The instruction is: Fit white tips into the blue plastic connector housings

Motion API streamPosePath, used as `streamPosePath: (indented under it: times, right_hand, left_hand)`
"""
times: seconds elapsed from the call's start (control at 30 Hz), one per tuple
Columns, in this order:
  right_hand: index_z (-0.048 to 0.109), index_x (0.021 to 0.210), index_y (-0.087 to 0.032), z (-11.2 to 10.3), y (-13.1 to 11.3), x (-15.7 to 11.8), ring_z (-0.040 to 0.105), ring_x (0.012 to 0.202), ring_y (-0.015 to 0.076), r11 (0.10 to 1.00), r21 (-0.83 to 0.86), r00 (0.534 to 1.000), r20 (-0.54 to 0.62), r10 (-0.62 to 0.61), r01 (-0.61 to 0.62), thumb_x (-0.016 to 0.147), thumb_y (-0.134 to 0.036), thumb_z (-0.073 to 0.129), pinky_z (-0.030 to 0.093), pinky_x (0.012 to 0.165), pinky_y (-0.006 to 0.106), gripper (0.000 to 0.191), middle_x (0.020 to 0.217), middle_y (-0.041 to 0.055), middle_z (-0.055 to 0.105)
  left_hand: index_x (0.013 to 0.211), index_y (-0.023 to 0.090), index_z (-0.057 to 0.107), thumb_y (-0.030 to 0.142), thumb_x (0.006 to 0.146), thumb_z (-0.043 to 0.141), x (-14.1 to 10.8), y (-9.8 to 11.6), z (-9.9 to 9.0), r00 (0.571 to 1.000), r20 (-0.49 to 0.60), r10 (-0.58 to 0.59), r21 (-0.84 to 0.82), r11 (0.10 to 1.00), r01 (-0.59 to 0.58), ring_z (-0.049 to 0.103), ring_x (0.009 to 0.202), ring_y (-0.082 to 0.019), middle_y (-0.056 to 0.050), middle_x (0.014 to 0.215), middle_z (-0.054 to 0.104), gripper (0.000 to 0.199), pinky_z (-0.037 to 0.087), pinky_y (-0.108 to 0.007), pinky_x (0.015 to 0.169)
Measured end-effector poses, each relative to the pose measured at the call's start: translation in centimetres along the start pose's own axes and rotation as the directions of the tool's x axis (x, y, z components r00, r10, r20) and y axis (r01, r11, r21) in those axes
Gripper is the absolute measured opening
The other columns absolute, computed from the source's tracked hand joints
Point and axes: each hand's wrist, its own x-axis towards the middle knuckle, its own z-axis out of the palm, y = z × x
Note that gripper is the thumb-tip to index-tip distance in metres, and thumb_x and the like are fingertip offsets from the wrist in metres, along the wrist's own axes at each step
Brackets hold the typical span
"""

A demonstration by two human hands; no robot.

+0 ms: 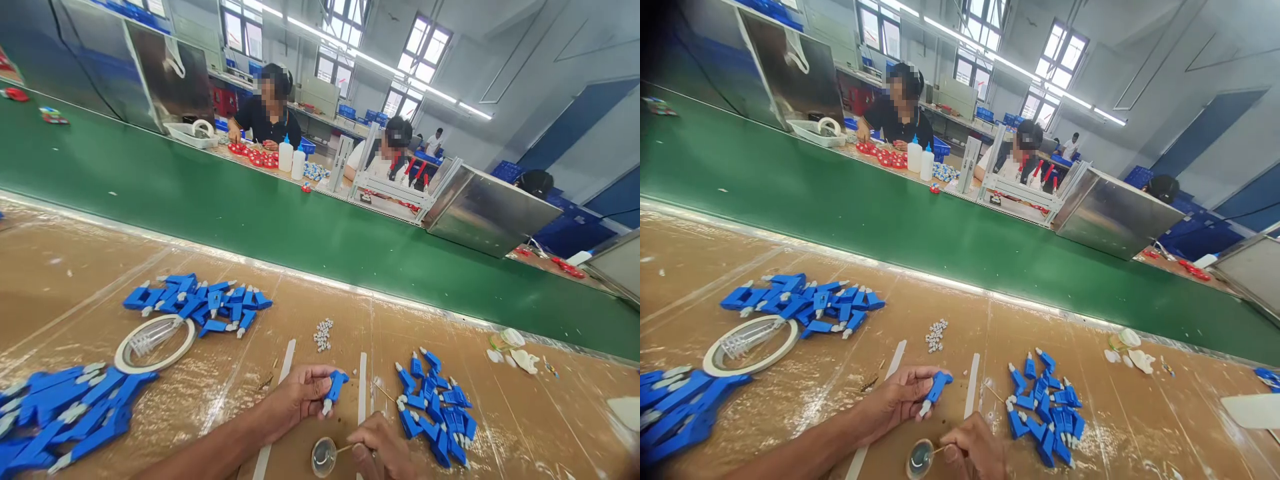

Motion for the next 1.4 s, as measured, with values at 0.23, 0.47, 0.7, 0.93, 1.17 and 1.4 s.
streamPosePath:
  times: [0.23,0.47,0.7,0.93,1.17,1.4]
  right_hand:
    - [0.069,0.113,-0.021,0.9,0.7,-0.8,0.057,0.055,0.0175,0.938,-0.308,0.985,0.114,-0.127,0.157,0.104,-0.037,0.038,0.044,0.048,0.027,0.036,0.07,0.0027,0.057]
    - [0.067,0.095,-0.019,-4.7,0.8,4.3,0.068,0.078,0.0241,0.821,-0.549,0.977,0.039,0.211,-0.155,0.099,-0.024,0.047,0.051,0.069,0.033,0.021,0.085,0.0083,0.071]
    - [0.073,0.088,-0.022,-2.8,2.0,7.3,0.07,0.082,0.0202,0.83,-0.556,0.921,0.302,0.247,-0.04,0.088,-0.006,0.058,0.048,0.072,0.026,0.022,0.086,0.0036,0.075]
    - [0.072,0.08,-0.02,-1.9,2.3,8.4,0.063,0.075,0.0188,0.808,-0.589,0.875,0.397,0.277,0.011,0.092,-0.005,0.05,0.039,0.064,0.026,0.029,0.083,0.0058,0.068]
    - [0.064,0.074,-0.016,-1.9,1.8,10.2,0.058,0.074,0.0215,0.866,-0.488,0.84,0.423,0.341,-0.106,0.078,-0.004,0.057,0.038,0.066,0.031,0.014,0.08,0.0077,0.065]
    - [0.059,0.078,-0.019,-1.6,2.3,9.5,0.062,0.054,0.0156,0.868,-0.048,0.787,0.399,0.471,-0.495,0.081,-0.039,0.059,0.051,0.052,0.026,0.02,0.061,-0.0025,0.059]
  left_hand:
    - [0.09,0.011,0.077,0.048,0.051,0.093,-0.4,0.0,0.1,1.0,-0.003,-0.001,-0.016,1.0,0.001,0.059,0.053,-0.009,-0.001,0.065,0.064,0.056,0.039,-0.018,0.05]
    - [0.086,0.01,0.077,0.046,0.05,0.094,-0.9,0.3,0.9,1.0,0.015,-0.006,-0.044,0.999,0.007,0.056,0.054,-0.007,-0.001,0.066,0.062,0.053,0.04,-0.018,0.051]
    - [0.087,0.011,0.077,0.042,0.058,0.091,-0.4,-0.2,0.4,0.999,0.026,0.039,-0.069,0.997,-0.037,0.057,0.054,-0.008,-0.003,0.068,0.064,0.045,0.04,-0.017,0.05]
    - [0.09,0.012,0.077,0.043,0.06,0.09,-0.1,-0.5,0.3,0.999,0.007,0.042,-0.08,0.996,-0.042,0.059,0.054,-0.008,-0.004,0.068,0.066,0.045,0.042,-0.017,0.05]
    - [0.085,0.01,0.077,0.047,0.051,0.093,-0.3,0.0,0.5,0.999,0.007,0.038,-0.077,0.996,-0.037,0.057,0.051,-0.008,-0.003,0.064,0.064,0.053,0.041,-0.017,0.049]
    - [0.09,0.011,0.077,0.041,0.06,0.091,-0.1,0.0,0.2,0.999,-0.002,0.036,-0.133,0.99,-0.036,0.059,0.051,-0.008,-0.005,0.068,0.068,0.045,0.04,-0.017,0.049]
